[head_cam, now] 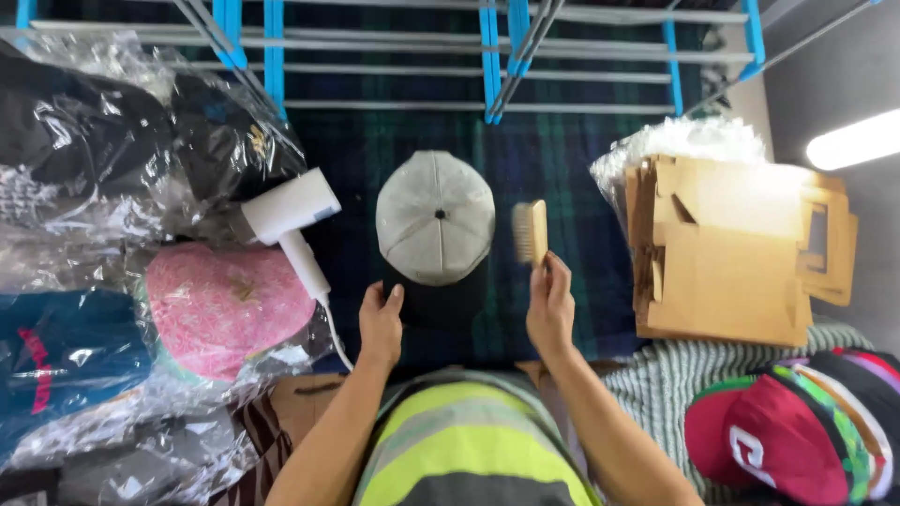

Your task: The person brushes a grey baseball cap with a wooden brush to remove lint and debris. Then, they use a handheld steamer to steam the cap, moving the device over the fabric to smooth it out.

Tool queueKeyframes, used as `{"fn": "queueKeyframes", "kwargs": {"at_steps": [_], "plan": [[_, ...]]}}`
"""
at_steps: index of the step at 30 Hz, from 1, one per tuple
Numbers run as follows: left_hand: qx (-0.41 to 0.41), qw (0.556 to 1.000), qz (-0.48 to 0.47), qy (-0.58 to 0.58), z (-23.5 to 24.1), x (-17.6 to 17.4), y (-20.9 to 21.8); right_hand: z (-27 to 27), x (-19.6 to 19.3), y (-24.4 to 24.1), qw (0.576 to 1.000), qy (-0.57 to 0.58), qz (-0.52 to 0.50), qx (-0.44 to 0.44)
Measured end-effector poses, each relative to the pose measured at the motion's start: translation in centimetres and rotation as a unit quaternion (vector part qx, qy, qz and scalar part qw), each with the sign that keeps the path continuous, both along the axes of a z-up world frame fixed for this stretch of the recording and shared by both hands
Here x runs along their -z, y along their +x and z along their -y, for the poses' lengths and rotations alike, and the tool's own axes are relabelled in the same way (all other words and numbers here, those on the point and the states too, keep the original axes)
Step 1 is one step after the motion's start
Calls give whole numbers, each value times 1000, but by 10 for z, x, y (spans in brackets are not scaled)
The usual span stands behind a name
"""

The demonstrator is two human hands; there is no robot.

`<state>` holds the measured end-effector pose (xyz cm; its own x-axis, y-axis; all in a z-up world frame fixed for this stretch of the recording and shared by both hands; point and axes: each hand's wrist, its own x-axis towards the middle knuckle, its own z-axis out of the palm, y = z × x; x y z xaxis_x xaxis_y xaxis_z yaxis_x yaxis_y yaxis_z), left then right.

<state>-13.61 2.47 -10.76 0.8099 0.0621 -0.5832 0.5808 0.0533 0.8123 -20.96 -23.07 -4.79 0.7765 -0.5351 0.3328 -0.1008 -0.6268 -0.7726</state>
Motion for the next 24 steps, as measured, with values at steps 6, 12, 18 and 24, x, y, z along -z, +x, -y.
{"fn": "queueKeyframes", "kwargs": {"at_steps": [6,12,18,24], "plan": [[-11,1000,-19,-20,7,-25,-6,-56,23,14,993,87,-3,-85],[-2,1000,-26,-11,3,0,1,-33,23,35,910,301,-273,83],[3,999,-40,-20,5,-10,-1,-43,-85,25,972,-103,103,-186],[55,997,-61,-1,-1,-34,4,20,-47,123,983,-35,-16,-182]]}}
